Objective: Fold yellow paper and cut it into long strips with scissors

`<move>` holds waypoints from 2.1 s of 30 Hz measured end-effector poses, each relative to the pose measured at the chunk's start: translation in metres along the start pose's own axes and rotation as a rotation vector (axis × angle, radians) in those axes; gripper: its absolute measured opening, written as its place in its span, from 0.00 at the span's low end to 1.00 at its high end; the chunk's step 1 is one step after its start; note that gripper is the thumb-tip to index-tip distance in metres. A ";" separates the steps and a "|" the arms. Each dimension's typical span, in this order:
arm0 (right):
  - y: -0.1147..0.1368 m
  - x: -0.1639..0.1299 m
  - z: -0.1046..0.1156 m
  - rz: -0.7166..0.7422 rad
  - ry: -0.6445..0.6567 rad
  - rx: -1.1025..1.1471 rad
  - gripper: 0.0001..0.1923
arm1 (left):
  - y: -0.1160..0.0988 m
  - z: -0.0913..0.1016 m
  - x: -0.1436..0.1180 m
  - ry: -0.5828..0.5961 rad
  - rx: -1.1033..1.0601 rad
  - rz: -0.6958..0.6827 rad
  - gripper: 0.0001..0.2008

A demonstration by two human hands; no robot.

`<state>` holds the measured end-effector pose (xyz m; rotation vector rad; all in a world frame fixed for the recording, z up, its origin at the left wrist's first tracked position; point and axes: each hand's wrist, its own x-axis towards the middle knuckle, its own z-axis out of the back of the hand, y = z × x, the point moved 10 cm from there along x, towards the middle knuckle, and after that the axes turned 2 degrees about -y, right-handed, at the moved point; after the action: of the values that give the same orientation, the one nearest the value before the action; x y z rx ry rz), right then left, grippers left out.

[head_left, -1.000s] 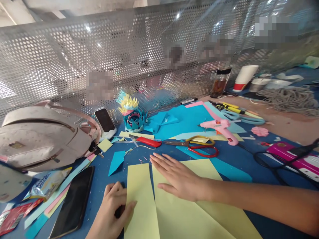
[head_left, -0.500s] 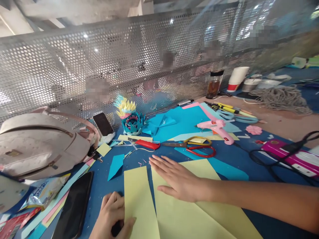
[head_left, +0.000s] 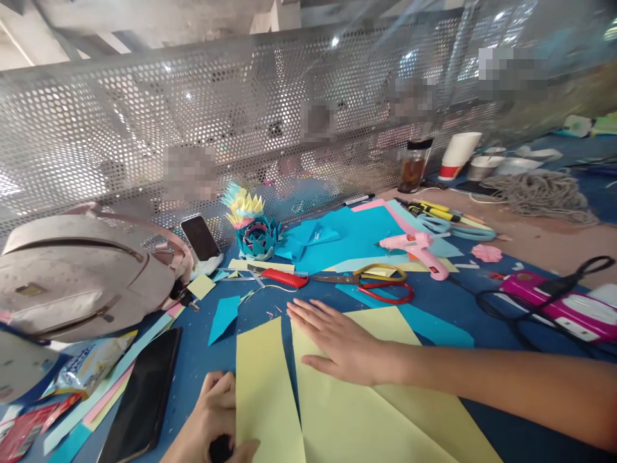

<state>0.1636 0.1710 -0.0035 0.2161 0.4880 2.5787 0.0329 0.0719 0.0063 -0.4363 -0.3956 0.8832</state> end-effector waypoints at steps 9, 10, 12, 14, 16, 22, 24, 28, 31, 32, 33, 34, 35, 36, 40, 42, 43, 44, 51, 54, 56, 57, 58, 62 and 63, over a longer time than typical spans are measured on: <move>0.004 -0.001 0.001 -0.011 0.015 -0.017 0.39 | 0.001 0.003 -0.006 0.003 -0.031 0.064 0.20; 0.004 -0.001 0.000 -0.018 0.023 -0.022 0.39 | -0.001 0.003 -0.006 0.010 -0.029 0.069 0.20; 0.003 0.000 -0.002 -0.030 0.036 -0.028 0.39 | -0.005 0.004 -0.005 0.020 -0.026 0.083 0.18; 0.003 0.000 -0.002 -0.032 0.039 -0.030 0.38 | -0.008 0.005 -0.004 0.037 -0.028 0.110 0.15; 0.004 0.000 -0.002 -0.022 0.037 -0.037 0.38 | -0.009 0.005 -0.003 0.068 -0.032 0.142 0.13; 0.007 0.000 0.000 0.014 0.021 -0.062 0.38 | -0.014 0.007 -0.002 0.110 -0.053 0.122 0.12; 0.007 0.000 0.000 0.018 0.010 -0.055 0.38 | -0.014 0.007 -0.003 0.117 -0.053 0.112 0.12; 0.006 0.000 -0.002 0.023 0.000 -0.044 0.40 | -0.015 0.008 -0.006 0.132 -0.031 0.108 0.10; 0.005 -0.001 -0.003 0.027 -0.001 -0.045 0.40 | -0.016 0.009 -0.006 0.134 -0.033 0.100 0.11; 0.004 -0.001 -0.004 0.028 0.001 -0.048 0.40 | -0.017 0.009 -0.006 0.137 -0.040 0.096 0.11; 0.004 -0.001 -0.004 0.028 0.003 -0.052 0.41 | -0.018 0.009 -0.006 0.138 -0.047 0.092 0.11; 0.004 -0.002 -0.004 0.026 0.004 -0.055 0.41 | -0.019 0.010 -0.005 0.140 -0.054 0.088 0.11; 0.004 -0.002 -0.004 0.023 0.006 -0.056 0.41 | -0.021 0.010 -0.004 0.142 -0.060 0.086 0.11; 0.004 -0.002 -0.003 0.020 0.008 -0.056 0.41 | -0.022 0.011 -0.004 0.146 -0.064 0.086 0.11; 0.005 -0.003 -0.001 0.022 0.002 -0.043 0.40 | -0.026 0.013 -0.002 0.155 -0.064 0.097 0.08; 0.006 -0.003 0.001 0.025 -0.007 -0.034 0.40 | -0.026 0.014 -0.002 0.161 -0.071 0.105 0.06; 0.006 -0.003 0.001 0.026 -0.011 -0.031 0.40 | -0.026 0.015 -0.003 0.161 -0.080 0.111 0.05; 0.006 -0.002 0.001 0.027 -0.010 -0.031 0.40 | -0.024 0.015 -0.004 0.159 -0.089 0.123 0.04; 0.007 -0.002 0.001 0.012 0.020 -0.041 0.41 | 0.005 0.007 -0.027 0.138 -0.165 0.298 0.09; 0.008 -0.003 0.002 0.017 0.012 -0.042 0.41 | 0.005 0.009 -0.029 0.102 -0.175 0.267 0.11; 0.009 -0.004 0.004 0.027 -0.009 -0.036 0.41 | 0.001 0.011 -0.027 0.102 -0.158 0.249 0.11; 0.009 -0.004 0.004 0.033 -0.020 -0.032 0.40 | -0.001 0.012 -0.027 0.115 -0.150 0.245 0.11; 0.010 -0.004 0.005 0.037 -0.029 -0.027 0.40 | -0.002 0.012 -0.026 0.132 -0.142 0.242 0.11; 0.008 -0.005 0.003 0.015 -0.022 -0.025 0.39 | -0.008 0.017 -0.029 0.127 -0.178 0.152 0.09; 0.007 -0.006 0.002 0.009 -0.017 -0.026 0.39 | -0.008 0.018 -0.031 0.108 -0.199 0.127 0.09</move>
<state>0.1657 0.1629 0.0005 0.2312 0.4482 2.5880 0.0107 0.0459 0.0211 -0.6958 -0.3611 0.9427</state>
